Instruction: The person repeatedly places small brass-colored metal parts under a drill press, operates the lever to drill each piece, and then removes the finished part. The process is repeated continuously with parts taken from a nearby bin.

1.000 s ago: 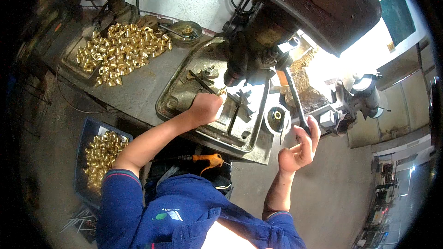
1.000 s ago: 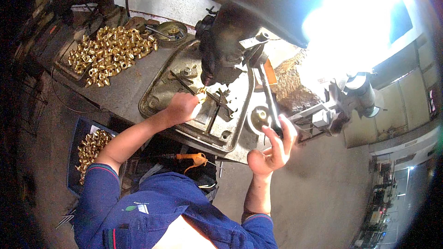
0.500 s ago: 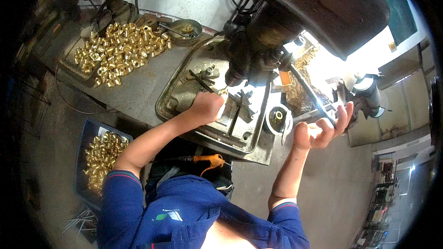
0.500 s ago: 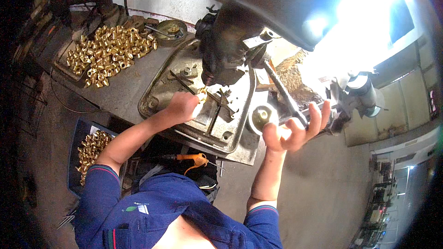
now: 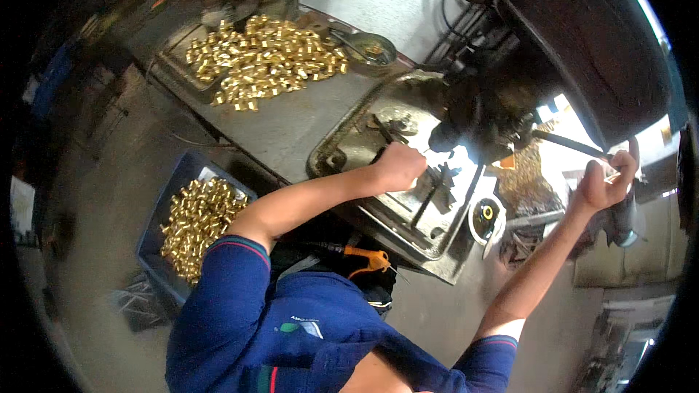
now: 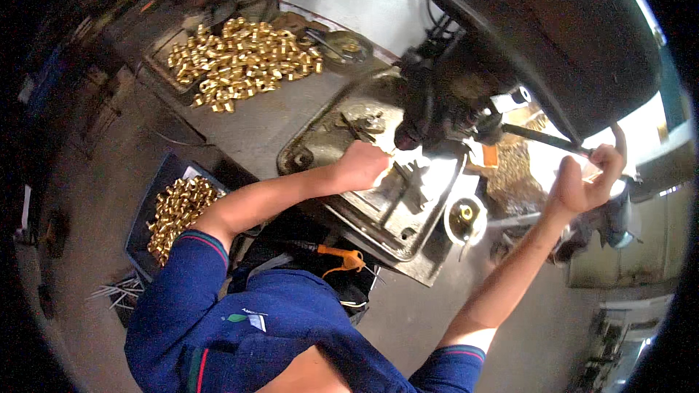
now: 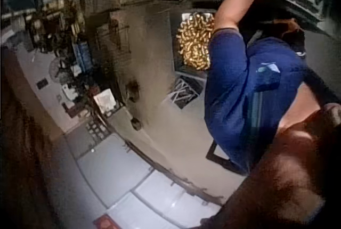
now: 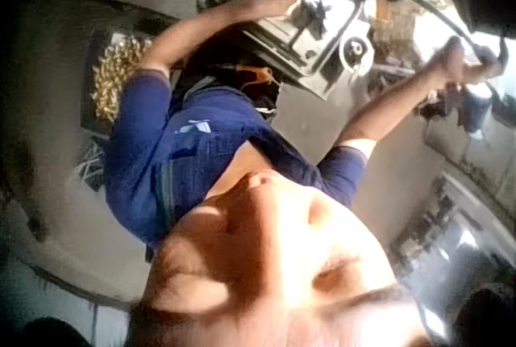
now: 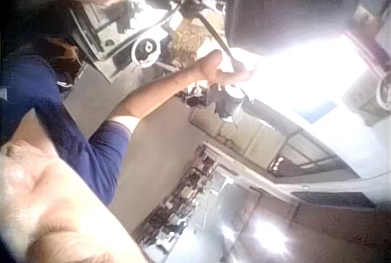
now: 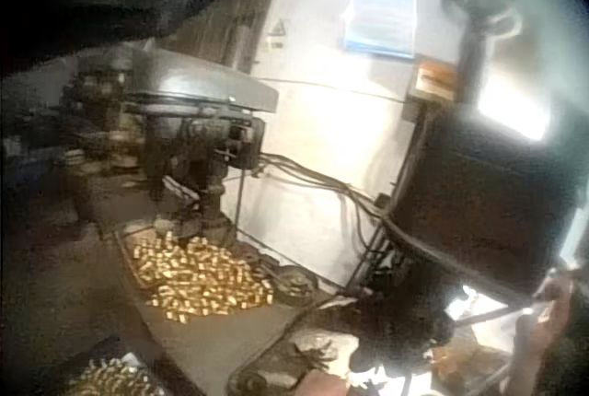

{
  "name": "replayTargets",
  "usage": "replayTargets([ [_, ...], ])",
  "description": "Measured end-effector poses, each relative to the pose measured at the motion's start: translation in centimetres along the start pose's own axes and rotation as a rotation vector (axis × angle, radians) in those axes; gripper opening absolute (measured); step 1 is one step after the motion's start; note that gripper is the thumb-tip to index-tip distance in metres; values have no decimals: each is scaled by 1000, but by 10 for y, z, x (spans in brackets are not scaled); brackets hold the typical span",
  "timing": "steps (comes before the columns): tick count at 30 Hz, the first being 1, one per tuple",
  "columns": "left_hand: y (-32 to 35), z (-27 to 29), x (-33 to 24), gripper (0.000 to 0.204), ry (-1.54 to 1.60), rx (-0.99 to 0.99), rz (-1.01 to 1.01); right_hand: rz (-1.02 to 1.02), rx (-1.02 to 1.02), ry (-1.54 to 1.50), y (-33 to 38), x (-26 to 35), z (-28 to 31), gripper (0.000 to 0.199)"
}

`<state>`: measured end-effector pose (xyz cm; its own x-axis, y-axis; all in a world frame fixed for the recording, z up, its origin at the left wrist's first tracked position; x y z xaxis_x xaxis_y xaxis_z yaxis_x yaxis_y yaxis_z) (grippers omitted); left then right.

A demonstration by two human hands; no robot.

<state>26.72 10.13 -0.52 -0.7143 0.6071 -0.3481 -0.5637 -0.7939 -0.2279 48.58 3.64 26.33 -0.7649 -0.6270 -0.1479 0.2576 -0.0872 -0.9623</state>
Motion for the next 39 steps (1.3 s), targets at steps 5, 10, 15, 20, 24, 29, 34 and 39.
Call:
replayTargets([
  [5, 4, 11, -4, 7, 20, 1, 14, -186, 95, 57, -6, -50, -17, 35],
  [10, 26, 21, 2, 14, 26, 99, 122, -357, 63, -346, 7, -113, -19, 51],
  [15, 134, 47, 96, 14, 214, 111, 331, -397, 87, -319, 8, -116, -32, 53],
  [20, 303, 89, 213, 20, 48, 109, 940, -457, 0, -530, 18, -130, -29, 52],
  [24, 461, 88, 276, 22, -115, 102, 1461, -447, -2, -397, 14, -124, -33, 52],
  [29, 531, 73, 277, 18, -191, 121, 1531, -421, 17, -454, 12, -122, -34, 53],
  [34, 417, 87, 273, 21, -44, -16, 1253, -428, 1, -383, 13, -115, -23, 53],
  [39, 271, 113, 278, 30, -56, -178, 841, -428, 5, -404, 9, -100, -35, 39],
])
Point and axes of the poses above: each hand's wrist, its own y-axis away from the middle knuckle, its own z-axis out of the back of the hand, x = y × z, the point moved 6 cm from there along -y, towards the middle knuckle, and after that the axes turned 9 degrees about z, right-handed, at the moved point
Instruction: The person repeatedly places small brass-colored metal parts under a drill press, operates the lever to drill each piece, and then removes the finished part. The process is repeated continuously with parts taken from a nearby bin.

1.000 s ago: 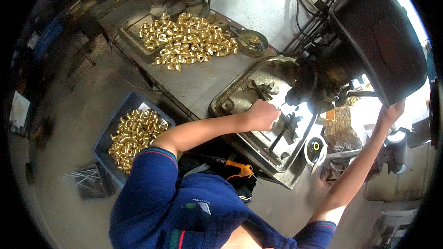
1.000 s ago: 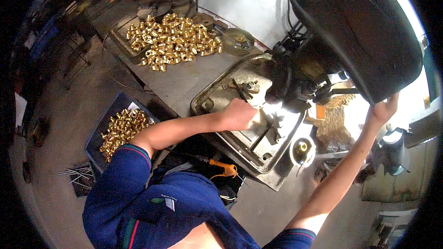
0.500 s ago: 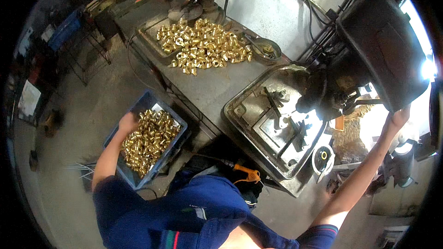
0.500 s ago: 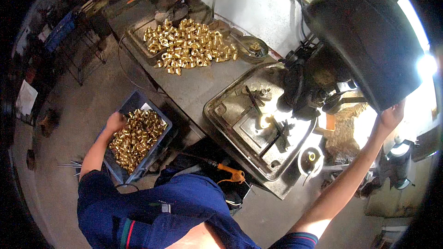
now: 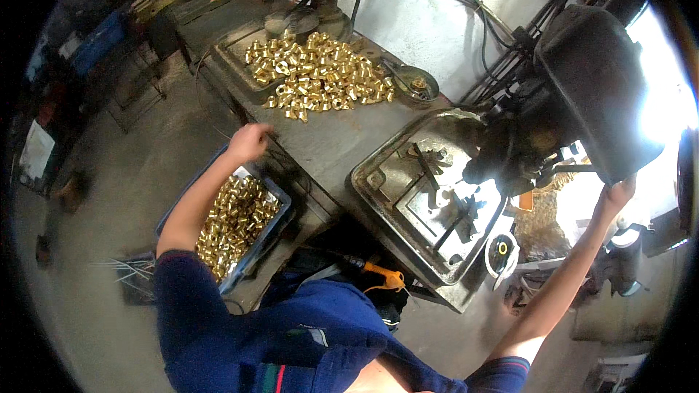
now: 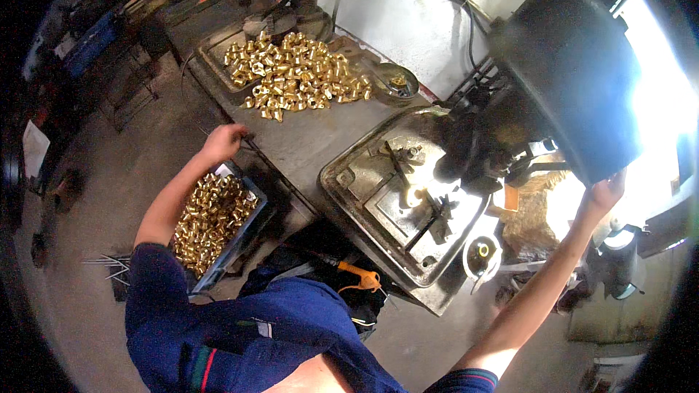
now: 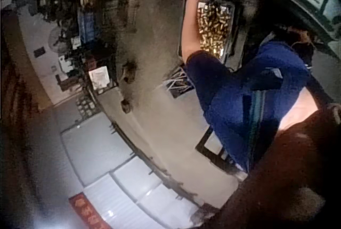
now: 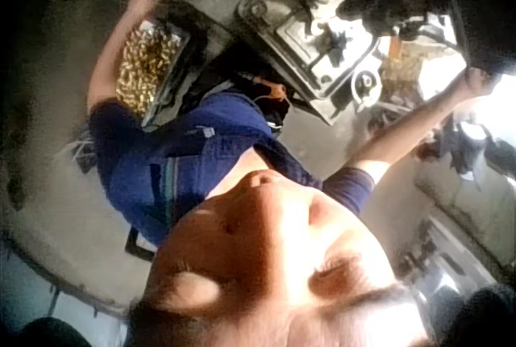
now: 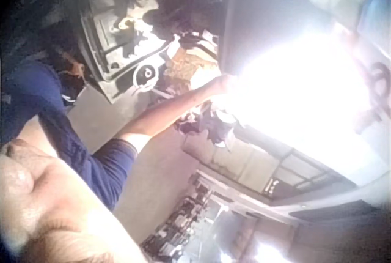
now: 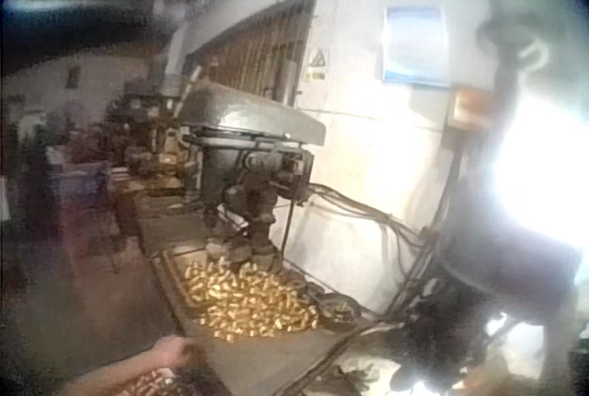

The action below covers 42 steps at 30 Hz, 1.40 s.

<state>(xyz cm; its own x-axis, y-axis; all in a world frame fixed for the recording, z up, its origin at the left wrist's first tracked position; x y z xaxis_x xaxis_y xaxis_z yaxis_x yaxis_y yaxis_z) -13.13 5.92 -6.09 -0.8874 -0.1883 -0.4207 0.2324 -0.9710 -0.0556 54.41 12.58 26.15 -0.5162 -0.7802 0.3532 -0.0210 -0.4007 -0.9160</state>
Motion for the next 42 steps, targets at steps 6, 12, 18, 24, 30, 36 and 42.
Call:
replayTargets([
  [6, -78, -25, -52, 39, -271, 24, -121, -33, 0, -30, 1, 11, -3, 36],
  [12, -103, -46, -50, 40, -362, 66, -172, 4, -14, -63, 1, 21, -6, 36],
  [18, -108, -43, -59, 23, -513, 86, -221, 51, 20, 111, 0, 19, -4, 39],
  [24, -59, -8, -101, 28, -43, 15, -174, -150, -99, 277, 34, 40, -13, 53],
  [30, 40, -36, -181, 22, 1475, 765, 79, -18, 288, 434, 189, 139, -88, 47],
  [36, 105, -75, -274, 24, 1919, 1144, 367, -48, 714, -59, 272, 171, -166, 89],
  [42, 120, -86, -299, 30, 1816, 1284, 216, -89, 731, -76, 272, 164, -164, 88],
])
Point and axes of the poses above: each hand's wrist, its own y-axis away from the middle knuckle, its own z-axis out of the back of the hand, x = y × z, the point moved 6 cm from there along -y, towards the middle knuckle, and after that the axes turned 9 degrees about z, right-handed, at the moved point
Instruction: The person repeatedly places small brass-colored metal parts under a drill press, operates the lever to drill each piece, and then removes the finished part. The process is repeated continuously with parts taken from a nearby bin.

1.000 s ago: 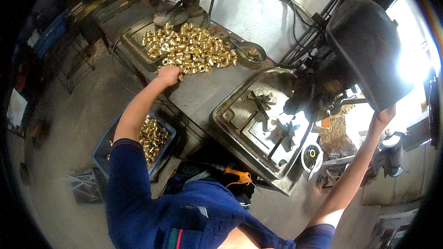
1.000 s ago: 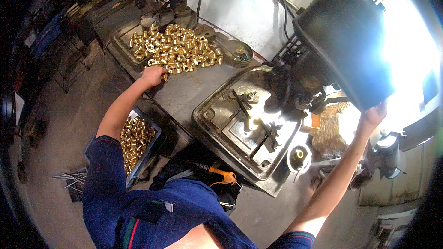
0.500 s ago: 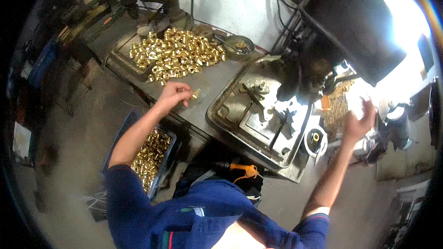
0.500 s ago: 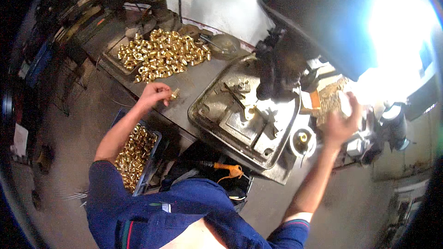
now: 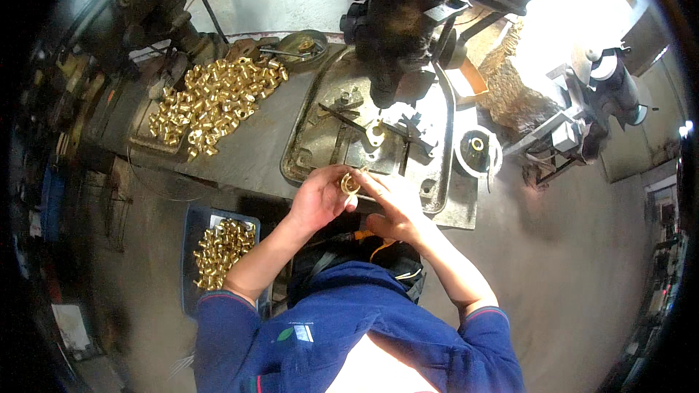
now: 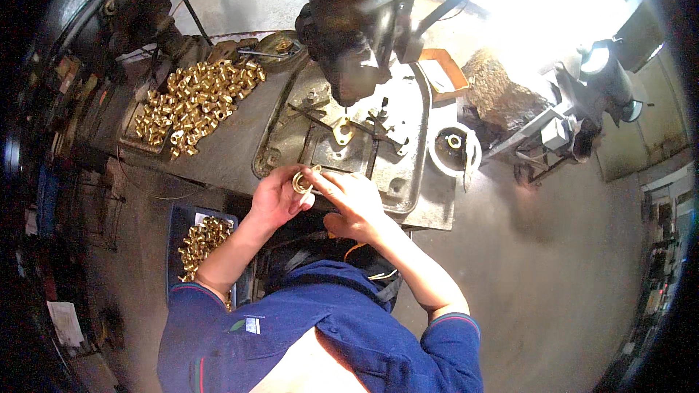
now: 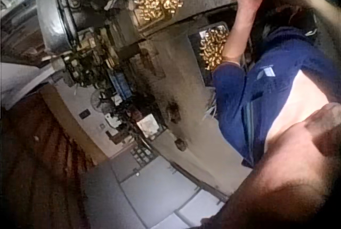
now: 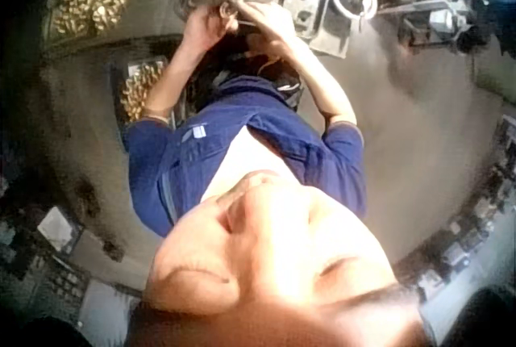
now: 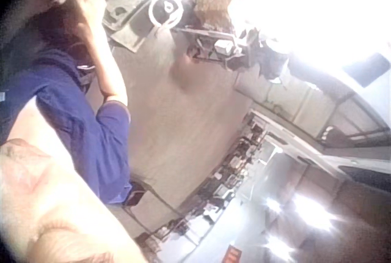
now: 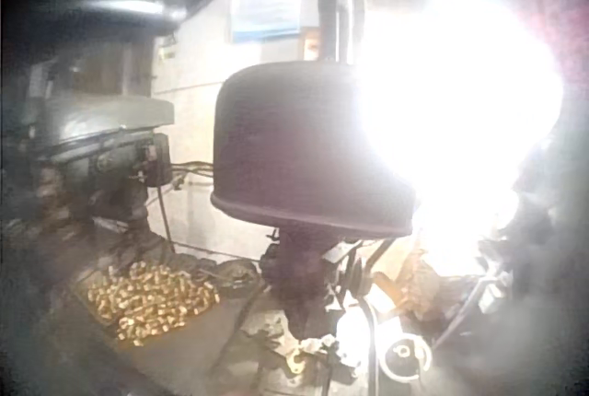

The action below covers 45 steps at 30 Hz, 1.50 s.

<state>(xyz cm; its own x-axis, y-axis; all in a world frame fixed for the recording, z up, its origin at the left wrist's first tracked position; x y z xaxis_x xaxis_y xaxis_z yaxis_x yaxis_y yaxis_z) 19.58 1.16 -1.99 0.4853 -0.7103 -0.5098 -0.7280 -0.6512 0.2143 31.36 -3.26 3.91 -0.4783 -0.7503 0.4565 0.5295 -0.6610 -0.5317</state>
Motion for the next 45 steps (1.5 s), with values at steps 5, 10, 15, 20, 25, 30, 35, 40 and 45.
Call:
replayTargets([
  [5, 5, -4, 0, 30, 39, -92, 16, -5, 25, 57, 7, -10, 3, 86],
  [10, -1, -7, -7, 25, 4, -39, -29, -106, -51, 181, 27, -20, 15, 73],
  [15, -20, -5, -26, 24, -251, -87, -115, -211, -189, -153, 76, -14, 33, 60],
  [20, -47, 2, -32, 18, -422, -129, -113, -1072, 151, -961, 222, -4, -54, 65],
  [25, -76, 6, -41, 14, -976, -297, -179, -1378, 236, -1235, 340, 45, -103, 62],
  [30, -96, -9, -52, 19, -1682, -415, -344, -1360, 427, -819, 355, 36, -64, 49],
  [35, -107, -17, -50, 20, -1930, -429, -496, -1309, -125, -914, 294, 3, -23, 55],
  [40, -110, -18, -52, 23, -2018, -440, -493, -1245, -172, -951, 288, -15, -28, 49],
  [45, -115, -25, -50, 24, -2056, -459, -605, -1192, -124, -852, 271, -13, -23, 46],
])
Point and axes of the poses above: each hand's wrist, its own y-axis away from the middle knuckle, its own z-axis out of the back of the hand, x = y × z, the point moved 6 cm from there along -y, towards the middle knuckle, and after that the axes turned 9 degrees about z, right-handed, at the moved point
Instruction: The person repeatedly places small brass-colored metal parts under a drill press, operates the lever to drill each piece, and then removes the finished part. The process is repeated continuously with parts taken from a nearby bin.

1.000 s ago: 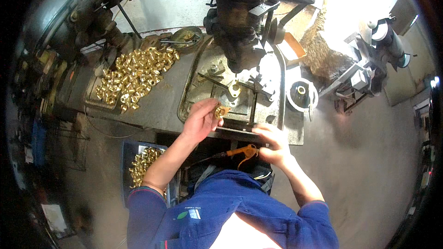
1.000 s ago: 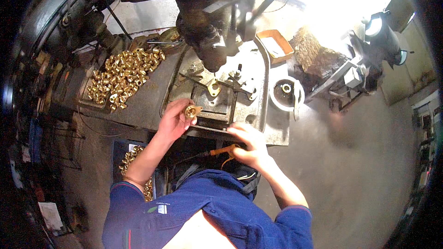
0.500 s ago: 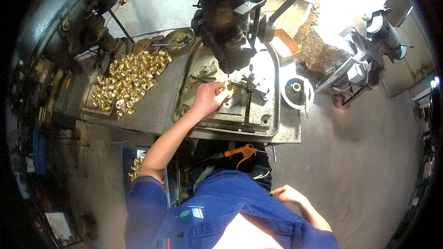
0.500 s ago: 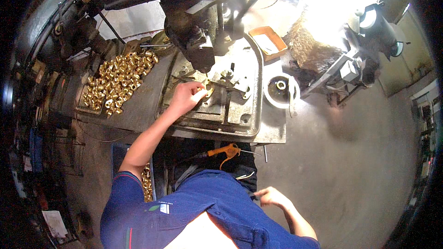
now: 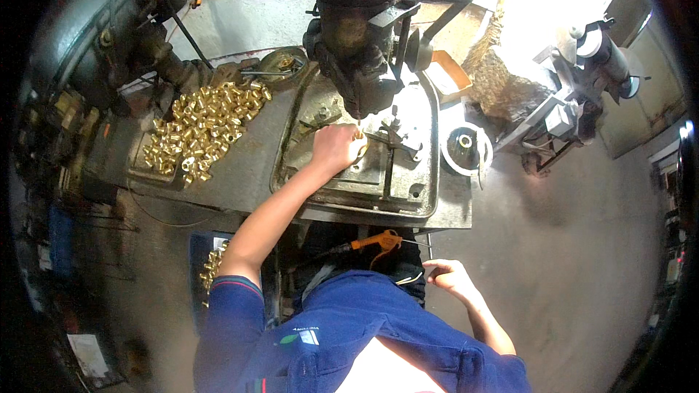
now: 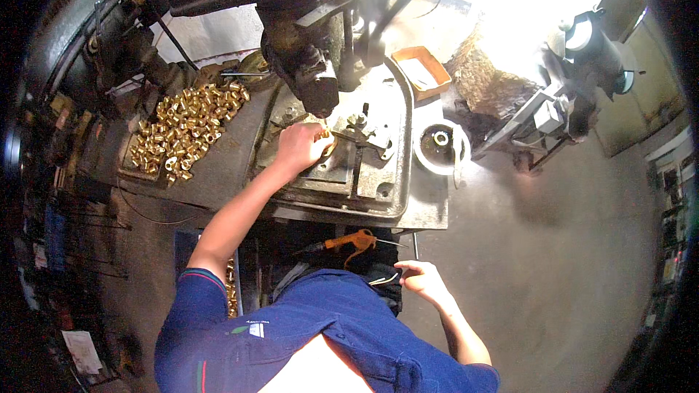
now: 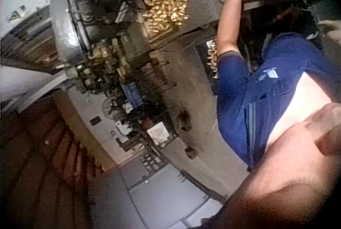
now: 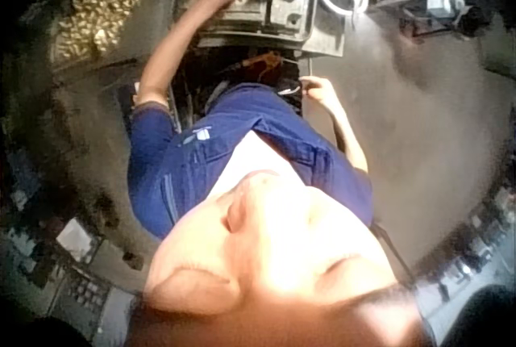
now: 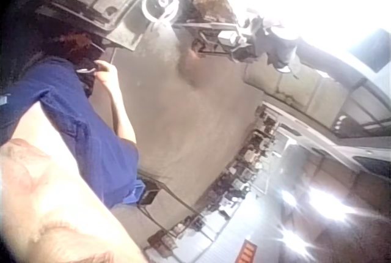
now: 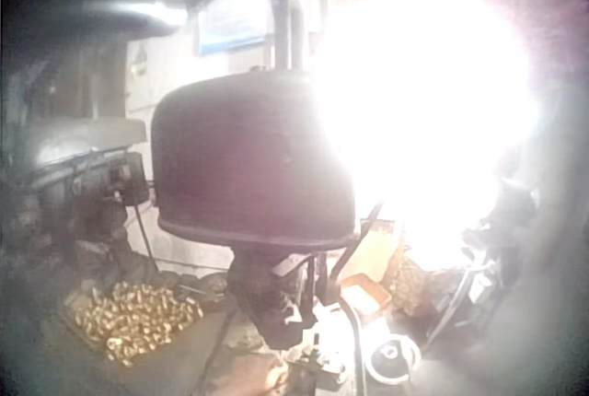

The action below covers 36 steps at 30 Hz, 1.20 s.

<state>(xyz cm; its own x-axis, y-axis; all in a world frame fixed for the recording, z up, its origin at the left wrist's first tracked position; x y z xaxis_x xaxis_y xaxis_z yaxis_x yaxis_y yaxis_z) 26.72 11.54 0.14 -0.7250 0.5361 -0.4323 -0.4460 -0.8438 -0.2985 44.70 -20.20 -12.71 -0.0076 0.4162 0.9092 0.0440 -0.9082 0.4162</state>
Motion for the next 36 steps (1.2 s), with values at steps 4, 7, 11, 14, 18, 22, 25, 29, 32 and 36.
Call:
replayTargets([
  [4, 1, -6, 10, 26, 47, 2, 37, 12, -15, -6, 0, 16, 6, 45],
  [7, -2, -10, 19, 26, 163, 16, 35, 108, -87, 119, -7, 67, 14, 46],
  [11, -4, -5, 11, 25, 127, 56, -9, 483, -176, 410, -27, 180, 43, 47],
  [14, 1, -3, 11, 23, 152, -12, -52, 937, -227, 379, -42, 291, 55, 47],
  [18, 17, -4, 10, 30, -59, 80, -31, 1068, -424, 164, -81, 394, 91, 64],
  [22, 36, -9, 3, 21, -89, 132, -146, 1103, -607, 939, -101, 455, 115, 69],
  [25, 45, 2, 1, 6, -57, 2, -225, 1130, -346, -263, -97, 473, 71, 69],
  [29, 40, 6, -7, 7, -41, 58, -190, 1178, -424, -295, -95, 480, 76, 58],
  [32, 37, -3, -5, 3, -68, 39, -195, 1290, -450, -305, -76, 469, 63, 45],
  [36, 36, -5, -5, 2, -123, 158, -121, 1494, -296, -196, -37, 412, 41, 20],
])
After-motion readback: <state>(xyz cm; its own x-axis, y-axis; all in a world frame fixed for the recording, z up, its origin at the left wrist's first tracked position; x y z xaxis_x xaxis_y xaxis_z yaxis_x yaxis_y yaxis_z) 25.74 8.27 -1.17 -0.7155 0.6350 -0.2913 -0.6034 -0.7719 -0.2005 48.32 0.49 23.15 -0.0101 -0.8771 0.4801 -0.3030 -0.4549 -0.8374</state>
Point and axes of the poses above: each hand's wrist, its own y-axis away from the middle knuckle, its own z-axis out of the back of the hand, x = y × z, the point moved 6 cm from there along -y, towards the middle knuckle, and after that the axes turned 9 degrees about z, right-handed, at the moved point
